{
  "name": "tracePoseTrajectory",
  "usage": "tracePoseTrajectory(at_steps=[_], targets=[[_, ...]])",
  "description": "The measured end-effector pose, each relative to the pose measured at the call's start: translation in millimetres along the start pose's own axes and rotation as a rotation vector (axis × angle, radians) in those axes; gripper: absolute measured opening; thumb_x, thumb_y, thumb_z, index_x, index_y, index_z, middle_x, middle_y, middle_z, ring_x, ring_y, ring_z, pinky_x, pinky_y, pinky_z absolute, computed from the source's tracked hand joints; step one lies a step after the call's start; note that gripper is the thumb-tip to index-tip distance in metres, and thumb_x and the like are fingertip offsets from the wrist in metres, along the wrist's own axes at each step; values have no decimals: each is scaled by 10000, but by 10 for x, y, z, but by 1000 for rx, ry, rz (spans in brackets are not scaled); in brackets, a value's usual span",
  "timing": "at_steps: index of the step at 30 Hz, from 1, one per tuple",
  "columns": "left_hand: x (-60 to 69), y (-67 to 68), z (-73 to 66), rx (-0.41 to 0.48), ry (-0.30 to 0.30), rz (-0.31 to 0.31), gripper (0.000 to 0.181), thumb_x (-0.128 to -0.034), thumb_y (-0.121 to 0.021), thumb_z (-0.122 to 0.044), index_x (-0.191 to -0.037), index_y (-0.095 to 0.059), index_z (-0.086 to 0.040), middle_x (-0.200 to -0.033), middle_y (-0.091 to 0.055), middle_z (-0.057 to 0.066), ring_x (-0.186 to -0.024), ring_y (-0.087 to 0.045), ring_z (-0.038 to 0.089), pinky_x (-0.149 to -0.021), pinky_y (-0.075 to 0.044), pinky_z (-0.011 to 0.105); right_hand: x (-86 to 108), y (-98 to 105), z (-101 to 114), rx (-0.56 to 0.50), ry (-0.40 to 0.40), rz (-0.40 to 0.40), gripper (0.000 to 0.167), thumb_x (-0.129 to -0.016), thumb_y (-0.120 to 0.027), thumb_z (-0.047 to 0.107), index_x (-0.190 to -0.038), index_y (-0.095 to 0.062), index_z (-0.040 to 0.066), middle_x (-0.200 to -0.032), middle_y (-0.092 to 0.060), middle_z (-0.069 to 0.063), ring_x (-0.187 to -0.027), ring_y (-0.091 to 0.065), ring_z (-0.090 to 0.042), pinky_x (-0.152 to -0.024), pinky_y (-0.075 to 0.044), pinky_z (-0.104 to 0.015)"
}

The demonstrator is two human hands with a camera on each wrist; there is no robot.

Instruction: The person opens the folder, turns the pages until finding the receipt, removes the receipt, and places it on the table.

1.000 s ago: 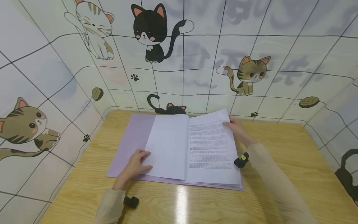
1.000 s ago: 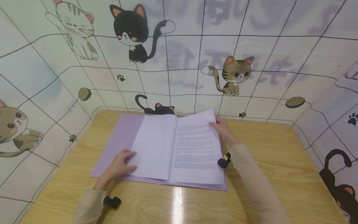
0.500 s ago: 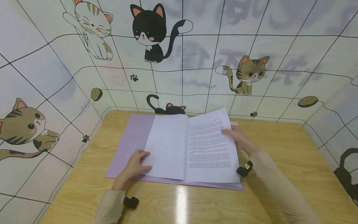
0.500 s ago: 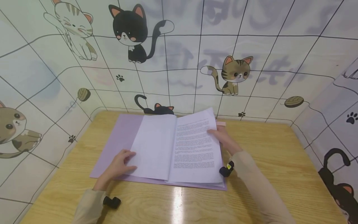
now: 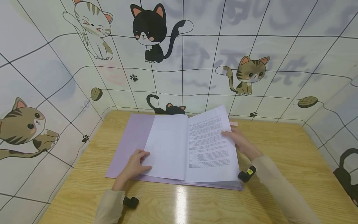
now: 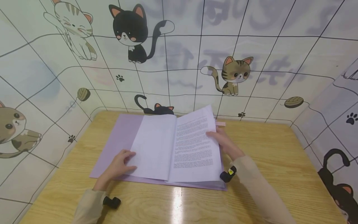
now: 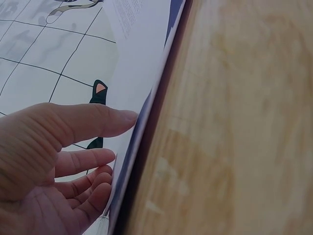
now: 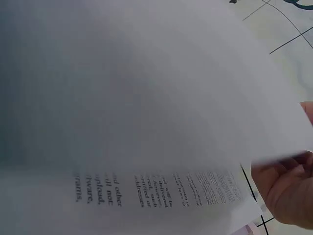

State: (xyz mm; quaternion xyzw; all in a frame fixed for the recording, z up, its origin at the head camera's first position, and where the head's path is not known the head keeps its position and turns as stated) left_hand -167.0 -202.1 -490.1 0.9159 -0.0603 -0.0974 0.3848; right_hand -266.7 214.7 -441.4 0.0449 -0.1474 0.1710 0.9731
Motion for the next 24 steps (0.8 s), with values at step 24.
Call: tracePoseTrajectory(at_steps=[24], targets=[[11,4,-8,-2,7,6,517,-639,-814,-26,-1101,-612,89,-980,-507,137,-785,-437,181,-671,-411,263,144,-327,108,-182,19,40,502,-942,-519,129,-1393,-328,16,-996,-658,-5,-880,-663,-198,-753,-542,-358]])
Point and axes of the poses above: each hand's wrist, its own x-axis away from the middle knuckle, its own y-axis out of the back of the hand, z = x × y, the point moved 2 cm from there along -x, towards the middle knuckle
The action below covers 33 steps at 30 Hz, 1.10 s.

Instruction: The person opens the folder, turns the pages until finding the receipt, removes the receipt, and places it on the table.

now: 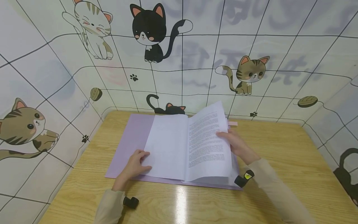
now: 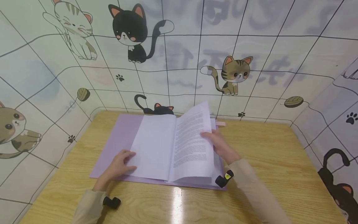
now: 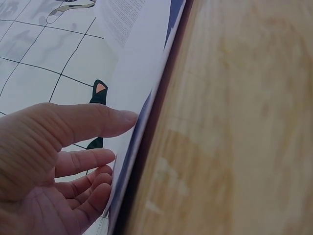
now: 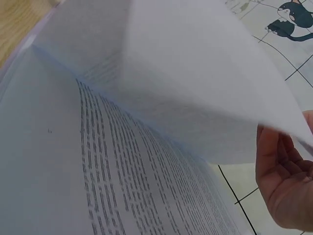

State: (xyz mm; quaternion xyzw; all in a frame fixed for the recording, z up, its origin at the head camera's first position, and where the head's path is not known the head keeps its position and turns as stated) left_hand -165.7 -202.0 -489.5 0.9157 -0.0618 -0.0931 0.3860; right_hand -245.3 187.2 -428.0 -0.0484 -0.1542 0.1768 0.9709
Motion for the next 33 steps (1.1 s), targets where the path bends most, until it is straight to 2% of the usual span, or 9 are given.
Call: tracePoseTrajectory(at_steps=[8,15,22,28,33], targets=[[2,-11,0,-6,3,0,518,-646,-814,-26,-1108,-609,89,-989,-507,143,-781,-434,176,-666,-409,262,-33,-158,23,-62,-14,-2,455,-940,-527,136,-1357,-376,36,-1016,-645,-22,-895,-652,-199,-765,-530,-357],[-8,-30,-15,-15,3,-10,501,-650,-811,-23,-1094,-611,91,-960,-505,136,-767,-424,169,-654,-401,264,-78,-327,75,-72,-12,25,456,-934,-533,136,-1354,-381,47,-1023,-640,-34,-894,-652,-207,-768,-531,-358],[-35,-58,-66,-37,12,-43,442,-673,-793,-29,-1062,-623,91,-935,-523,130,-800,-459,200,-719,-424,346,-114,-454,97,-86,12,57,449,-937,-508,124,-1361,-384,42,-1028,-640,-44,-891,-651,-216,-761,-532,-374],[-43,-79,-183,-85,-35,-82,384,-695,-776,-36,-1028,-628,86,-915,-556,145,-833,-503,256,-757,-441,407,-140,-532,100,-85,17,64,482,-933,-508,116,-1387,-365,40,-1061,-624,-61,-913,-639,-222,-783,-521,-372],[-39,-76,-303,-90,-113,-118,372,-716,-766,-44,-1041,-625,67,-969,-585,165,-916,-526,319,-796,-448,445,-161,-583,97,-86,19,82,485,-931,-508,118,-1382,-358,24,-1074,-609,-77,-919,-630,-225,-787,-514,-367]])
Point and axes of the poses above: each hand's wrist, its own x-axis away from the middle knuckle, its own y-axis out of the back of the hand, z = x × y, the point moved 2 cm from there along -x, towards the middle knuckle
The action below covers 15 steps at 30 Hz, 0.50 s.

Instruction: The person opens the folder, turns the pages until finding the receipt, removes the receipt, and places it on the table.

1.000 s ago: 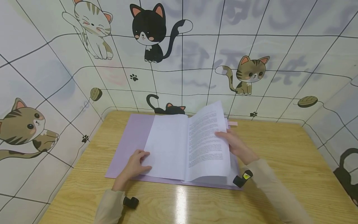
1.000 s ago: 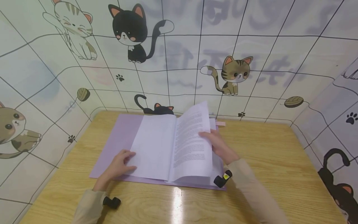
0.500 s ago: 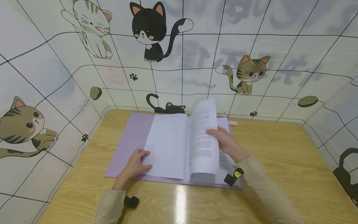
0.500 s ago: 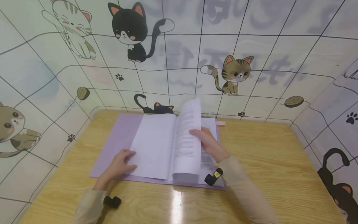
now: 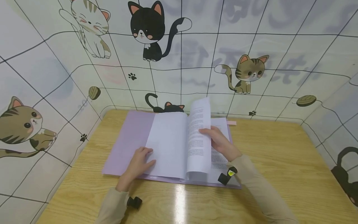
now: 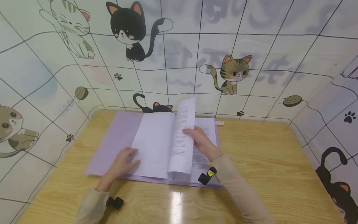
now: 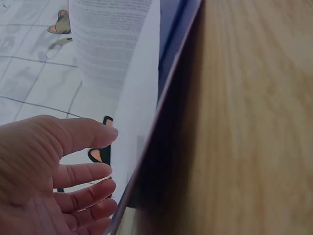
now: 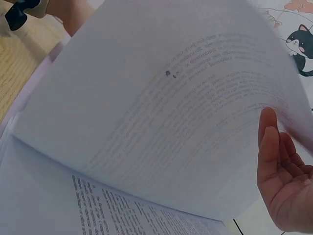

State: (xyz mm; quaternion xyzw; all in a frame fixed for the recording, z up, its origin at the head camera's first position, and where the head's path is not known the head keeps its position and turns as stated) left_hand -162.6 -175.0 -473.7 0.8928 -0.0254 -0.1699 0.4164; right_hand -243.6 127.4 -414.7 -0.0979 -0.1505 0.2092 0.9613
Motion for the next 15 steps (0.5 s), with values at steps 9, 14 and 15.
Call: tracePoseTrajectory(at_steps=[9,14,15], targets=[[-27,92,-414,107,-209,-61,400,-717,-759,-39,-1073,-610,65,-996,-607,180,-910,-553,324,-761,-468,425,-47,-96,-14,2,-12,-6,509,-914,-535,131,-1386,-364,43,-1134,-576,-102,-950,-606,-236,-814,-493,-361],[-4,120,-667,177,-322,-74,440,-708,-731,4,-1121,-580,20,-1022,-595,134,-893,-552,312,-707,-477,408,-76,-157,-15,-6,-13,2,529,-917,-527,123,-1409,-345,56,-1139,-567,-91,-955,-607,-223,-806,-499,-348],[5,120,-709,192,-337,-73,451,-709,-719,16,-1134,-569,14,-1032,-589,119,-894,-547,303,-700,-478,403,-81,-164,-15,-12,-10,5,531,-918,-521,120,-1413,-340,53,-1135,-566,-87,-952,-608,-219,-800,-501,-345]])
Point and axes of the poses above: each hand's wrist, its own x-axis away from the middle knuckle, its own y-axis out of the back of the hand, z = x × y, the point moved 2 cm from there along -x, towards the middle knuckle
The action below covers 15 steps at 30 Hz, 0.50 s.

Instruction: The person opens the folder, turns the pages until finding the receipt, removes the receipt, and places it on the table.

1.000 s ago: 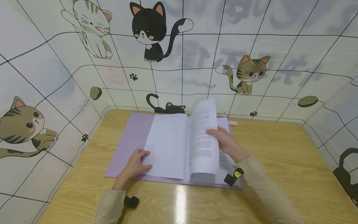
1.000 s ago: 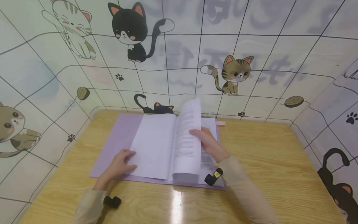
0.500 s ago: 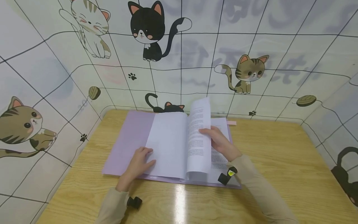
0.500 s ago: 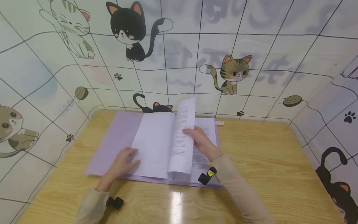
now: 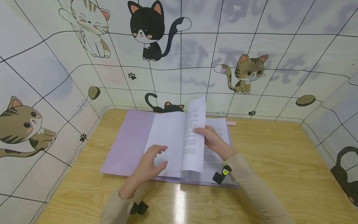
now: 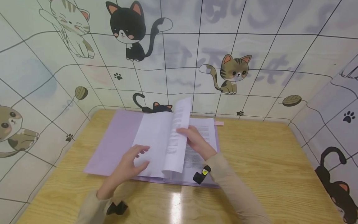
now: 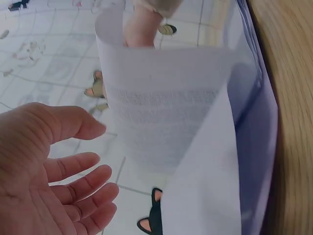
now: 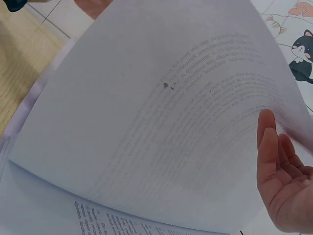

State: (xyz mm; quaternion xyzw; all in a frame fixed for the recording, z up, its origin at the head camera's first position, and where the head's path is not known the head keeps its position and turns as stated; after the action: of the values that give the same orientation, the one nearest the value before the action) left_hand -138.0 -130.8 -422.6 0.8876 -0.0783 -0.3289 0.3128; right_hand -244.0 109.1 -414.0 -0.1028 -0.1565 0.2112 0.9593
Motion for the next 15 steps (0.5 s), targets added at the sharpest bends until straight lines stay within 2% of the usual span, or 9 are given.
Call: tracePoseTrajectory(at_steps=[7,15], targets=[[-42,-62,-272,59,-53,17,531,-713,-718,-11,-1204,-515,-7,-1125,-554,86,-957,-511,211,-724,-475,349,-48,-42,-5,-25,17,7,535,-914,-498,88,-1413,-326,5,-1081,-584,-65,-930,-616,-197,-778,-508,-326],[-110,-154,-499,64,-64,43,641,-672,-783,-56,-1240,-494,14,-1200,-514,107,-1069,-486,242,-869,-464,379,-80,-120,-10,3,48,24,514,-925,-471,81,-1409,-329,-16,-1099,-578,-56,-948,-605,-186,-796,-497,-318]])
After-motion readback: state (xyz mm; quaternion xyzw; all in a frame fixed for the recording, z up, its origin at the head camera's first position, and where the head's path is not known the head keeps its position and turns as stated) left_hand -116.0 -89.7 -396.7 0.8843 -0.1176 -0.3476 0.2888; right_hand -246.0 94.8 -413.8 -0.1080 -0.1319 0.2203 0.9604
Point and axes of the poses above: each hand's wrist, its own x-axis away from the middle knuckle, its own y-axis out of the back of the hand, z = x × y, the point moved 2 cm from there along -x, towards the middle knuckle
